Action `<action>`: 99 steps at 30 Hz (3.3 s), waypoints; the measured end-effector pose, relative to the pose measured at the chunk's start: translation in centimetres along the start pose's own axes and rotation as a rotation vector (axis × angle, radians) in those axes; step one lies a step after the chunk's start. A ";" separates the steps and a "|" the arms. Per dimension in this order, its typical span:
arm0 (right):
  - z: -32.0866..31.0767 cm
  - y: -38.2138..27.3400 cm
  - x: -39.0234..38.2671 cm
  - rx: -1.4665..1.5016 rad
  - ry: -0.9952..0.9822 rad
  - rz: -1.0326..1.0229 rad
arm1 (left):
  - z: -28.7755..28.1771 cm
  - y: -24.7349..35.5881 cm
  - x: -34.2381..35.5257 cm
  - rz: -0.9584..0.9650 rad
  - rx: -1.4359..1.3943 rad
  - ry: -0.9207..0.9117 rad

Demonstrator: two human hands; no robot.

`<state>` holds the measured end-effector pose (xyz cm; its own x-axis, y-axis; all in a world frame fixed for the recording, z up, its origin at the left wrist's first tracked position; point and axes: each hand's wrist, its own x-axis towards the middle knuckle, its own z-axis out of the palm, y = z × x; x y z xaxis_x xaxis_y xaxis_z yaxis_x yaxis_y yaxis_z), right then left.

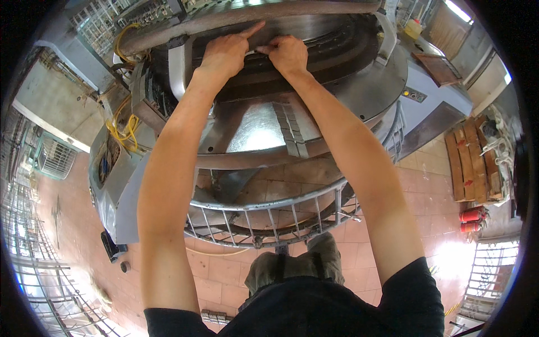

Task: The person stands on a platform and installs small metal strips into slots on the inner rim of a large circular machine. They retrieve strips from a wooden tray, align them by hand, and press them into place one at a time around the circumference.

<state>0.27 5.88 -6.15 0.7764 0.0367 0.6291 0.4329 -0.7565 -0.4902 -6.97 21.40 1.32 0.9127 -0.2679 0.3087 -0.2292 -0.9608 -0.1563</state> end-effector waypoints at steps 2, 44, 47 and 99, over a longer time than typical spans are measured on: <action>-0.5 0.1 0.1 -0.027 -0.032 0.019 | 0.3 -0.1 -0.1 0.009 0.013 0.028; -1.4 -0.5 1.5 1.576 -0.420 0.759 | -2.3 0.9 -2.7 -0.442 -1.215 -0.119; -3.3 -0.4 0.8 1.247 -0.551 0.508 | -1.2 1.0 -2.4 -0.555 -1.577 0.042; -7.4 3.5 -3.1 0.606 -0.430 0.281 | 6.2 6.0 -0.3 -0.074 -0.536 0.644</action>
<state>-4.05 -1.69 -5.32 0.9488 0.2397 0.2056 0.2725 -0.2919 -0.9168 -6.46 16.20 -5.53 0.5973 -0.0356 0.8012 -0.4544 -0.8382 0.3016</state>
